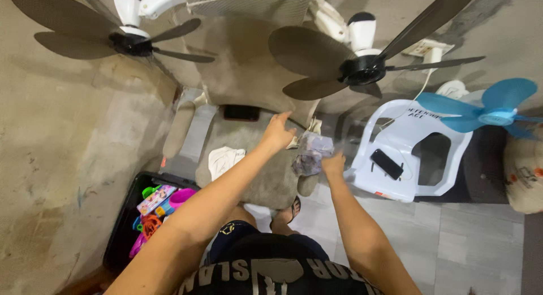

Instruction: The person wipes the blades and central hub of a small black desk fan with a cloth, then repeats the same wiping on a second identical fan. The person also wipes the mesh back of the chair where the fans are mounted.

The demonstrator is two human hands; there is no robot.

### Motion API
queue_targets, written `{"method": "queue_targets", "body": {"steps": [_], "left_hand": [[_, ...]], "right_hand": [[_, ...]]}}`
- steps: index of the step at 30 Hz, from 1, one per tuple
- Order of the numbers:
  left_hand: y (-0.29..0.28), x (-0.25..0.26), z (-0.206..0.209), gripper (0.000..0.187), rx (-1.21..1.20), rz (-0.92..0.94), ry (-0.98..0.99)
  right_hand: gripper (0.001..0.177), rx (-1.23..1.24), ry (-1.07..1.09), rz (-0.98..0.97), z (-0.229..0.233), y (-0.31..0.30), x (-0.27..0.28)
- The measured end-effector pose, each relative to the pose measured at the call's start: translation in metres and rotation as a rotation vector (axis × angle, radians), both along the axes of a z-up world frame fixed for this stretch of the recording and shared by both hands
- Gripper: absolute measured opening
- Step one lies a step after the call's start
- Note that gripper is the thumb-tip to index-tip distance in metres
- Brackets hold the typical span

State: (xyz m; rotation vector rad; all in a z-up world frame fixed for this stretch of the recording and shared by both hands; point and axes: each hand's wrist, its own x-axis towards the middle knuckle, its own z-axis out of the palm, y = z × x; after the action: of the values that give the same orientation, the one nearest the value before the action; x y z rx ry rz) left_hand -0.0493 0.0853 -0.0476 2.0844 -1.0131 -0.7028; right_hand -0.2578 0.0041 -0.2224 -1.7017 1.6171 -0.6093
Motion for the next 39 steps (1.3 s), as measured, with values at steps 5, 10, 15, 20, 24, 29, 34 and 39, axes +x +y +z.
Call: {"method": "queue_targets", "body": {"steps": [5, 10, 15, 20, 24, 29, 34, 39], "left_hand": [[-0.017, -0.026, 0.08, 0.039, -0.333, 0.033, 0.02], [-0.047, -0.062, 0.184, 0.042, -0.862, -0.189, -0.435], [-0.089, -0.069, 0.248, 0.069, -0.659, -0.176, -1.041], [-0.113, -0.051, 0.251, 0.059, -0.162, -0.354, -1.109], [-0.123, -0.039, 0.238, 0.051, -0.091, -0.443, -1.07], [-0.135, -0.034, 0.24, 0.054, -0.059, -0.513, -1.107], [-0.127, -0.03, 0.248, 0.047, 0.017, -0.558, -0.967], [-0.122, -0.032, 0.26, 0.043, -0.01, -0.585, -0.973]], "right_hand": [[0.031, -0.383, -0.44, 0.084, 0.147, -0.036, -0.009], [0.033, -0.769, -0.8, 0.251, 0.344, -0.094, -0.017], [0.033, -0.497, -0.9, 0.453, 0.424, -0.135, 0.011], [0.015, -0.064, -1.286, 0.535, 0.415, -0.154, 0.017], [0.015, -0.043, -1.359, 0.602, 0.404, -0.164, 0.014], [0.016, 0.023, -1.452, 0.519, 0.397, -0.168, 0.012], [0.01, -0.048, -1.378, 0.696, 0.393, -0.16, 0.016], [0.011, -0.055, -1.284, 0.696, 0.404, -0.155, 0.018]]}}
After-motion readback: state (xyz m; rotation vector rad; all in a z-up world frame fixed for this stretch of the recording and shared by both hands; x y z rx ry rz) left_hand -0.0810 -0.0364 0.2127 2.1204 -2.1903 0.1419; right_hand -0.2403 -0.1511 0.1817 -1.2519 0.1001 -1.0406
